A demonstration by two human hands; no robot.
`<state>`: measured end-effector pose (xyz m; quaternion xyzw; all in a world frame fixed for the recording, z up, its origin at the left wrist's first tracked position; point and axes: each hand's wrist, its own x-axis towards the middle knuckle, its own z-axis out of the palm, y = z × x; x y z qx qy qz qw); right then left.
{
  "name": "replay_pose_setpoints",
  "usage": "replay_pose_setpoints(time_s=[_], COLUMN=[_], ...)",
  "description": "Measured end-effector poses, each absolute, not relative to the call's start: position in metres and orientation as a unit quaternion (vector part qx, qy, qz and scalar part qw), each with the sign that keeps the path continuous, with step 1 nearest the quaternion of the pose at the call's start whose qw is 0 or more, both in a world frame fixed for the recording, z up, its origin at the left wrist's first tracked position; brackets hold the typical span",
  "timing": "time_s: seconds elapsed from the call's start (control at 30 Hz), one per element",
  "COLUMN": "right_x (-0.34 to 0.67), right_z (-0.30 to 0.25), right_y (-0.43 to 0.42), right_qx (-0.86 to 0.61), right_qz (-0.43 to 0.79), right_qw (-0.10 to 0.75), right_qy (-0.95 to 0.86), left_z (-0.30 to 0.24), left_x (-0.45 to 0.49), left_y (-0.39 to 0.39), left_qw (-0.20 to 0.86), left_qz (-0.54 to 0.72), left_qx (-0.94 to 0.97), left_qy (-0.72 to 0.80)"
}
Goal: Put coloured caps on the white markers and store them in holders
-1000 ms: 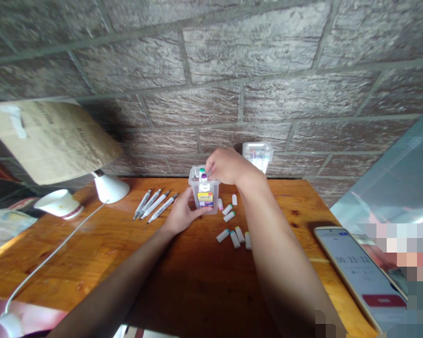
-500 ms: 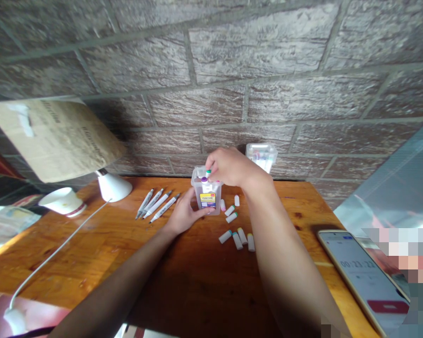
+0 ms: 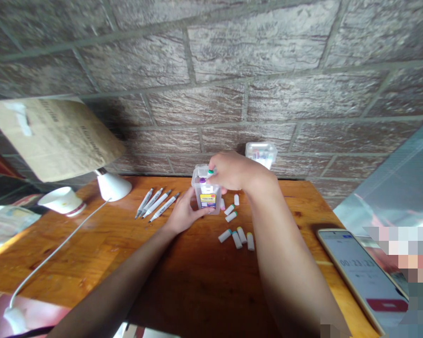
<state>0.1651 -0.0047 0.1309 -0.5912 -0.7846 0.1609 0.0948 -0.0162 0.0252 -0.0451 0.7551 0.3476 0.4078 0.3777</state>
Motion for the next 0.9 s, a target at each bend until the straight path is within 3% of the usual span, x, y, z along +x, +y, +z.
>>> replay_pose_setpoints(time_s=[0.33,0.67,0.9], right_x=[0.162,0.165,0.165], right_z=[0.128,0.125,0.122], right_y=[-0.002,0.001,0.002], right_qx=[-0.561,-0.487,-0.440], right_qz=[0.121,0.130,0.175], right_qw=[0.073,0.140,0.143], right_qy=[-0.816,-0.852,-0.869], left_z=[-0.047,-0.051,-0.049], left_x=[-0.016,-0.017,-0.016], left_y=[0.026,0.030,0.028], left_qw=[0.358,0.329,0.329], left_qz=[0.398,0.397,0.396], left_qx=[0.760,0.767,0.765], left_qy=[0.369,0.383,0.386])
